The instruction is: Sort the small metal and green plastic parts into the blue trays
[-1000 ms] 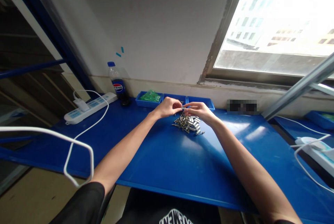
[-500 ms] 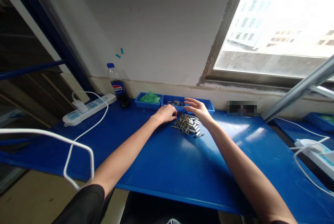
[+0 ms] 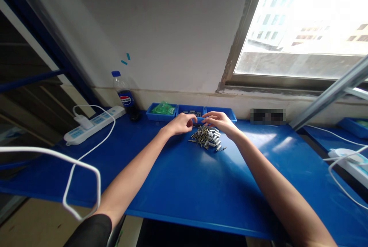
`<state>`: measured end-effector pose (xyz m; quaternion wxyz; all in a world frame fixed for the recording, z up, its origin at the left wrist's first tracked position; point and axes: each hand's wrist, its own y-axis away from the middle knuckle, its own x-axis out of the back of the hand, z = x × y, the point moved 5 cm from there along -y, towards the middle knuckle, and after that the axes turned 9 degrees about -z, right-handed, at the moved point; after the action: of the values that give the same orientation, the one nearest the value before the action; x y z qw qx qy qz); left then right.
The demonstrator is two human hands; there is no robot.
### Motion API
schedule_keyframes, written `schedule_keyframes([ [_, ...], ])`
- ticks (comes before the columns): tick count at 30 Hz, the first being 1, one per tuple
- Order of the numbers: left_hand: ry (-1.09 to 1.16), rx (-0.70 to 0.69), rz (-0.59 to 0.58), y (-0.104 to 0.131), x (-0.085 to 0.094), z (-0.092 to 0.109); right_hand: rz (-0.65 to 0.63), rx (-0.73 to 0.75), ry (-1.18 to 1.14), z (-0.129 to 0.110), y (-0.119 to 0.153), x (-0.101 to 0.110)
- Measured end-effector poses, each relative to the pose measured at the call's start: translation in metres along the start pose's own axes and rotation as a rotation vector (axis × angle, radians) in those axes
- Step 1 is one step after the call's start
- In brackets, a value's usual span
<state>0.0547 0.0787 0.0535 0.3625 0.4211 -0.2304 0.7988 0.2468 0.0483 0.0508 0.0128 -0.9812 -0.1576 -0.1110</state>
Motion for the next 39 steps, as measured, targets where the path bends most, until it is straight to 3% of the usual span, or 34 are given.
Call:
schedule_keyframes([
  [4, 0.169, -0.112, 0.095, -0.001, 0.009, 0.008, -0.068, -0.047, 0.004, 0.008, 0.001, 0.0],
  [9, 0.203, -0.135, 0.107, 0.0, 0.013, 0.013, -0.197, -0.013, -0.076, 0.01, 0.003, -0.006],
  [26, 0.189, -0.178, 0.092, -0.002, 0.009, 0.022, -0.184, -0.029, -0.153, 0.017, 0.002, -0.009],
  [30, 0.04, -0.108, 0.136, -0.006, 0.002, 0.017, -0.063, -0.031, -0.053, 0.007, 0.005, 0.004],
  [36, -0.18, 0.004, 0.034, -0.012, -0.027, 0.004, 0.286, 0.059, 0.125, -0.011, 0.015, 0.049],
  [39, -0.2, 0.004, 0.056, -0.012, -0.032, 0.002, 0.326, 0.037, 0.118, -0.011, 0.017, 0.059],
])
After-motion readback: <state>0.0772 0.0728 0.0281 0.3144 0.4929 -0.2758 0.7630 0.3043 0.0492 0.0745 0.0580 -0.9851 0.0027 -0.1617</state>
